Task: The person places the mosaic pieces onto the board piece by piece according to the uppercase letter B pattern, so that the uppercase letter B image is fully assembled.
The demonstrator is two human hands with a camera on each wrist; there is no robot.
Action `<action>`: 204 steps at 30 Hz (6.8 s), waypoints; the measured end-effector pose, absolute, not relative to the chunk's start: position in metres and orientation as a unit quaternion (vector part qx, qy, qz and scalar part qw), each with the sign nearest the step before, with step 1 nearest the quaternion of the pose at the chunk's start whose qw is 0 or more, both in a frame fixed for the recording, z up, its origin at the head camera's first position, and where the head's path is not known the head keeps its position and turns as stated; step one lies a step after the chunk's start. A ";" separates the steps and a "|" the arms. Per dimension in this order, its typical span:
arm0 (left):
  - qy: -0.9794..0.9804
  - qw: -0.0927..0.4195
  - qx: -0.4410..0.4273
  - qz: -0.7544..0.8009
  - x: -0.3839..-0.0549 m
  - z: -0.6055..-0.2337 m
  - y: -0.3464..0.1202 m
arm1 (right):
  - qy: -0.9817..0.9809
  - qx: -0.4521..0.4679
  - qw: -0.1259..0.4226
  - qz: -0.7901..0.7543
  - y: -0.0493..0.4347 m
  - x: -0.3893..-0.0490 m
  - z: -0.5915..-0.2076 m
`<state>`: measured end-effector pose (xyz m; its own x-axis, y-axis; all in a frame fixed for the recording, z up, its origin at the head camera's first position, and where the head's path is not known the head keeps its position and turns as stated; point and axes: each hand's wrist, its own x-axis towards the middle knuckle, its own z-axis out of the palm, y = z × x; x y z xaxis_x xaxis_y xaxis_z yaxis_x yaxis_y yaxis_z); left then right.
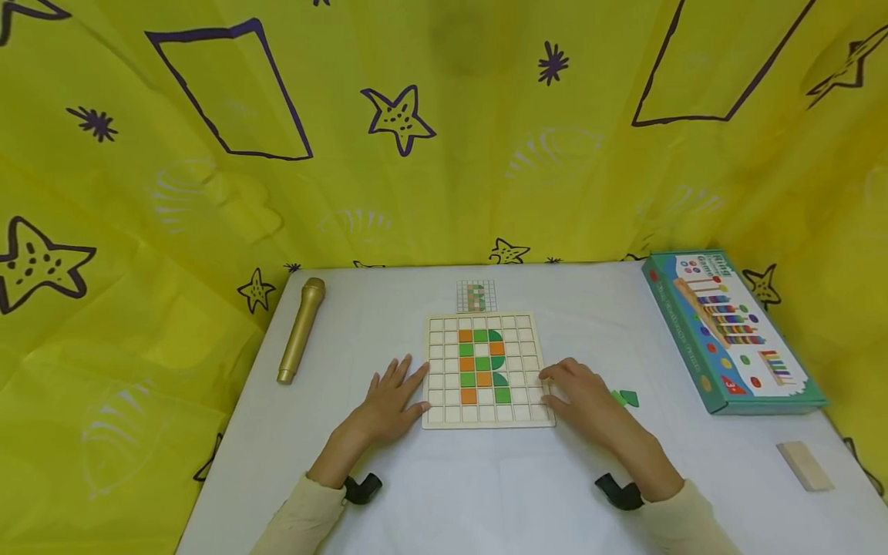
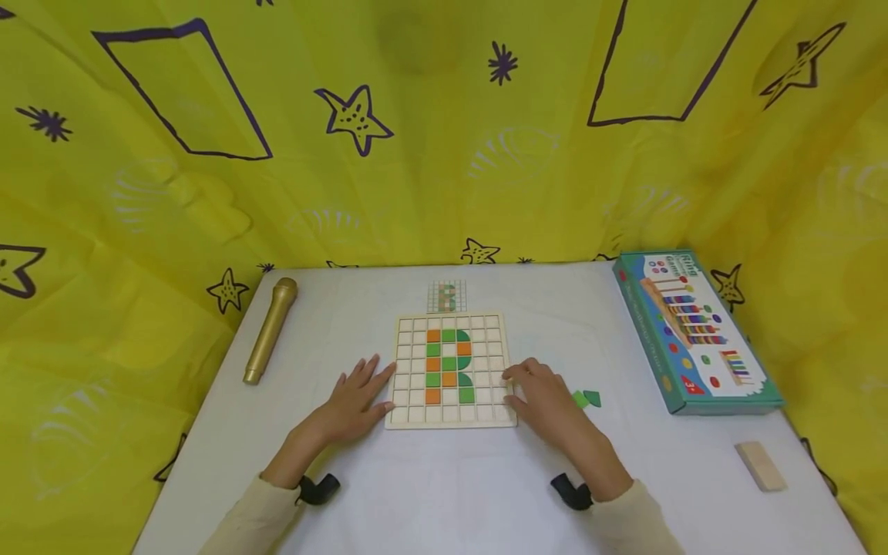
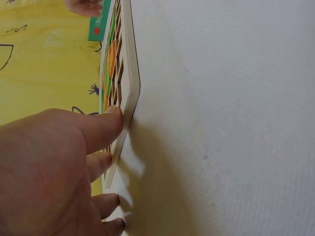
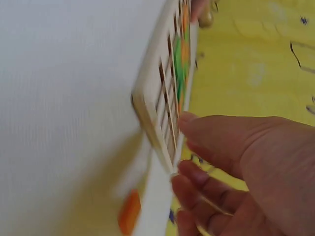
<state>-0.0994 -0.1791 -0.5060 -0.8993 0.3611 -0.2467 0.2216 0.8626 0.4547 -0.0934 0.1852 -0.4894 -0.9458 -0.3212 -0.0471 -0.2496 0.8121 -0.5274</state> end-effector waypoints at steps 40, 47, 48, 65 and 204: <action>0.947 0.161 0.163 0.227 -0.100 -0.509 -0.181 | 0.948 -0.076 0.059 -0.303 0.263 -0.117 -0.510; 0.946 0.163 0.158 0.232 -0.099 -0.509 -0.180 | 0.941 -0.064 0.075 -0.325 0.250 -0.122 -0.514; 0.946 0.162 0.159 0.232 -0.099 -0.509 -0.180 | 0.940 -0.064 0.079 -0.326 0.247 -0.122 -0.514; 0.949 0.161 0.160 0.219 -0.098 -0.503 -0.180 | 0.928 -0.197 0.065 -0.310 0.141 -0.091 -0.499; 0.949 0.171 0.156 0.213 -0.100 -0.507 -0.180 | 0.958 -0.015 0.146 -0.247 0.284 -0.089 -0.488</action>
